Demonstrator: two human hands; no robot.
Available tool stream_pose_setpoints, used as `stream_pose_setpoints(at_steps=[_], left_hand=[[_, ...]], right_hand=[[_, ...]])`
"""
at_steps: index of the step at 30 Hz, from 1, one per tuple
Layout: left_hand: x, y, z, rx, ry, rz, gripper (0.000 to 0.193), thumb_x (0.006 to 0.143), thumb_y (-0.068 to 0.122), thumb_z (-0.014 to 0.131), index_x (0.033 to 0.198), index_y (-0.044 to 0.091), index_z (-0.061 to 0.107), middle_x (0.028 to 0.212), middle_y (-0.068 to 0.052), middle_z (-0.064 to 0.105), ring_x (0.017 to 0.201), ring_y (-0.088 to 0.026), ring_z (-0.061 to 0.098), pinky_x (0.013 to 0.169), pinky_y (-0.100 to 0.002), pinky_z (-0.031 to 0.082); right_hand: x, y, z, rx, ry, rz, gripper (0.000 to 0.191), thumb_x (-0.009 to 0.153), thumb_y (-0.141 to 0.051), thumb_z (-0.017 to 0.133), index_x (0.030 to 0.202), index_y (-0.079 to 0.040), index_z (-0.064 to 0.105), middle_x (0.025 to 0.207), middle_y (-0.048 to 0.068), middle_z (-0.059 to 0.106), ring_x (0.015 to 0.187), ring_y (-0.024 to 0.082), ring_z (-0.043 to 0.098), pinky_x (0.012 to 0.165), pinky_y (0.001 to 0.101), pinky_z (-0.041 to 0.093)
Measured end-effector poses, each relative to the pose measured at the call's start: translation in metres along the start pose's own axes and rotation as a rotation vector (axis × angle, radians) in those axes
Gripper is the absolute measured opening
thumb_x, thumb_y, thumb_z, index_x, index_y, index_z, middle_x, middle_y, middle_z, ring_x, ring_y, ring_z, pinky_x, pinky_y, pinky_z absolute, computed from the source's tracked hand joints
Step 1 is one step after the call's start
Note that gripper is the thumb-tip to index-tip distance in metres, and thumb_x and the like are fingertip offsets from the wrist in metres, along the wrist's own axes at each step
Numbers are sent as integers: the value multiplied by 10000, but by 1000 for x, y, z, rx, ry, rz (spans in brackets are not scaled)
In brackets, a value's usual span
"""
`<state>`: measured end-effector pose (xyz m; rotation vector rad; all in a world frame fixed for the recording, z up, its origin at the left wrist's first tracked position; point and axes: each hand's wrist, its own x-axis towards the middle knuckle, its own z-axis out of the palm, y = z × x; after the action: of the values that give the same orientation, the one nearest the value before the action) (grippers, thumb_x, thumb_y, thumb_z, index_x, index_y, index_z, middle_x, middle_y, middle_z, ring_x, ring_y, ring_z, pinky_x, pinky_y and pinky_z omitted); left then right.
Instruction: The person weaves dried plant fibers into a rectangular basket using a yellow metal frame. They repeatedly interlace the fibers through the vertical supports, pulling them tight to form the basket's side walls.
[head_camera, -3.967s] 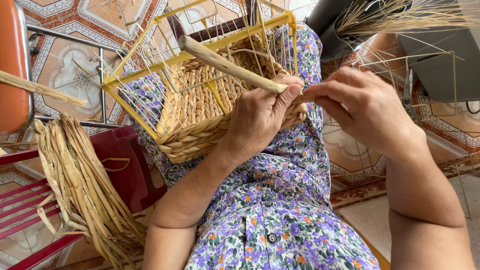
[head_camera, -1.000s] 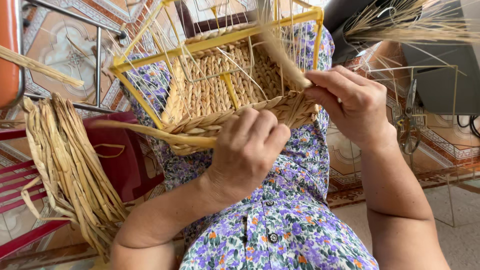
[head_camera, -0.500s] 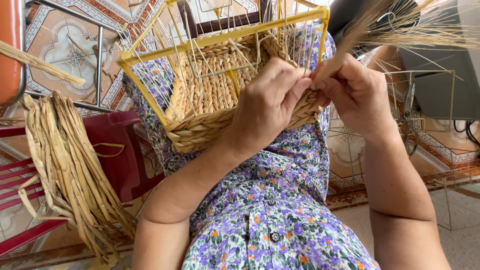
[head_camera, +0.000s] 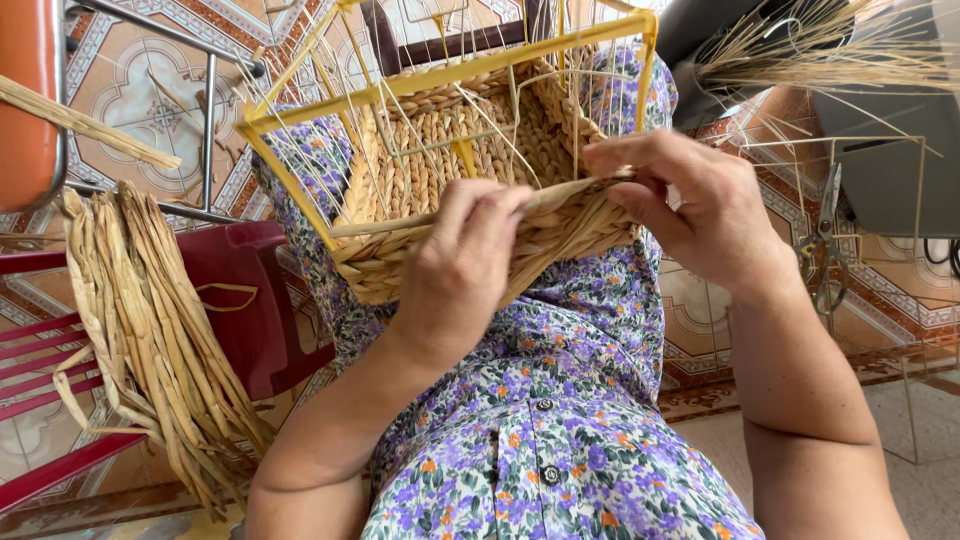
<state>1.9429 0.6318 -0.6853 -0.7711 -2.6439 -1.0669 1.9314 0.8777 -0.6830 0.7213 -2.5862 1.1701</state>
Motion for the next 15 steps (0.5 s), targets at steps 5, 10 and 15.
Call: stream_pose_setpoints(at_steps=[5,10,15], left_hand=[[-4,11,-17,70,-32,29,424,921,86,727,1314,19,581,1134,-127,604,859,-231,712,691,-271,653],[9,26,7,119,-7,269,588,829,-119,641,1398,-108,492,1129,-193,573,950,-321,692,848,-381,657],[8,-3,-24,23,-409,31,420,1003,13,676,1410,-1,572,982,-143,623,691,-214,622,530,-253,540]], right_hand=[[5,-2,3,168,142,171,88,1112,10,665,1084,0,582,954,82,737,894,118,760,715,226,604],[8,-12,-12,108,149,268,109,1040,39,674,1125,10,612,1020,116,739,766,110,674,647,234,553],[5,-26,-12,-90,42,51,205,1038,-19,746,1233,-55,692,1064,95,739,830,149,723,699,258,585]])
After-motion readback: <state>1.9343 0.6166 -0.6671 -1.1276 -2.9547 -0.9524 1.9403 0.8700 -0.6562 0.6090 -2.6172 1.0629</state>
